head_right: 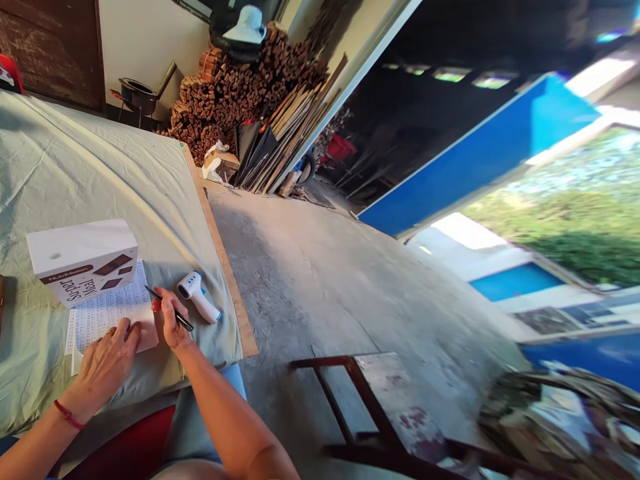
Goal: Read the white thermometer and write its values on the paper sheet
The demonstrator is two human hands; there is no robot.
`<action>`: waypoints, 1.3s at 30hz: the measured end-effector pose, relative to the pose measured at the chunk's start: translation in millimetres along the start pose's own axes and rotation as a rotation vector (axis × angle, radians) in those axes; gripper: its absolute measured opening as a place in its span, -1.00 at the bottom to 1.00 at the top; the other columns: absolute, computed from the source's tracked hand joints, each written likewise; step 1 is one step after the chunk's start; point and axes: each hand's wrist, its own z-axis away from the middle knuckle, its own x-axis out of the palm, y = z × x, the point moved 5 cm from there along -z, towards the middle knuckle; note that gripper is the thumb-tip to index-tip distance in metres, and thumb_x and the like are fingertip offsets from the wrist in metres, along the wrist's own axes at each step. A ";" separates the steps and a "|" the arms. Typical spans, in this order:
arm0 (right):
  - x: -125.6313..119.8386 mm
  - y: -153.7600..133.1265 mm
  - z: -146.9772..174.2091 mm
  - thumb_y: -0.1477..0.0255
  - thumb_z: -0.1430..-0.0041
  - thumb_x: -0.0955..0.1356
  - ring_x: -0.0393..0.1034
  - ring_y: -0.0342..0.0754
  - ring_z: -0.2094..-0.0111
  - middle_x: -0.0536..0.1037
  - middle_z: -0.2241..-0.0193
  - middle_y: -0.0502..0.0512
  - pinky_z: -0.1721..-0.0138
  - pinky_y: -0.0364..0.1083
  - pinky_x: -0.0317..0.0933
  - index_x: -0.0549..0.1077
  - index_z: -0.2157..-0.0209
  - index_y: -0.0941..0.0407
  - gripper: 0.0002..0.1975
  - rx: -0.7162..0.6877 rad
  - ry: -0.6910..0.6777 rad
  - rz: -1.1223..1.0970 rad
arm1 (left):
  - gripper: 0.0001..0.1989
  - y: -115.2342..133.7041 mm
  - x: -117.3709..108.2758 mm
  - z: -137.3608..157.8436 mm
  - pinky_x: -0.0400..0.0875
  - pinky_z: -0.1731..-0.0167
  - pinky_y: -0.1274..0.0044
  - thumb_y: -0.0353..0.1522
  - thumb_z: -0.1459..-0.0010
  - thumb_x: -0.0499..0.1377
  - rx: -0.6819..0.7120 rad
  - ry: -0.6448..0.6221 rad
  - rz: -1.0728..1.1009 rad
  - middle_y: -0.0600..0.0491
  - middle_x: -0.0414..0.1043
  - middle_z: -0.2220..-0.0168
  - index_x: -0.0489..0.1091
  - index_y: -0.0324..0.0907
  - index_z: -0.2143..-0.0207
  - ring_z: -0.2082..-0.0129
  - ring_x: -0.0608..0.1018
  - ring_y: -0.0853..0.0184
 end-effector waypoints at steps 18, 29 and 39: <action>16.9 12.5 -7.3 0.28 -0.06 0.30 0.33 -0.08 0.46 0.46 0.53 0.01 0.37 -0.11 0.29 0.33 0.49 0.04 -0.85 -0.022 -0.054 0.310 | -0.47 2.2 5.4 -0.1 0.49 0.33 0.28 -0.52 -0.15 -0.08 0.018 0.023 0.011 -0.20 0.25 -0.28 0.36 -0.19 -0.14 0.19 0.54 0.12; 19.8 18.7 -7.3 0.31 -0.07 0.30 0.33 -0.10 0.47 0.46 0.53 -0.01 0.37 -0.11 0.28 0.37 0.47 0.06 -0.87 -0.044 -0.064 0.315 | -0.47 1.1 5.4 2.0 0.45 0.30 0.33 -0.52 -0.19 -0.09 0.023 0.022 -0.013 -0.15 0.23 -0.30 0.31 -0.16 -0.18 0.17 0.53 0.15; 18.4 20.6 -6.8 0.32 -0.09 0.29 0.37 -0.09 0.47 0.50 0.51 0.02 0.38 -0.13 0.31 0.37 0.45 0.07 -0.87 -0.108 -0.057 0.355 | -0.45 2.4 -1.5 -4.9 0.50 0.35 0.33 -0.55 -0.18 -0.11 0.004 -0.067 -0.035 -0.15 0.20 -0.31 0.34 -0.18 -0.17 0.20 0.56 0.16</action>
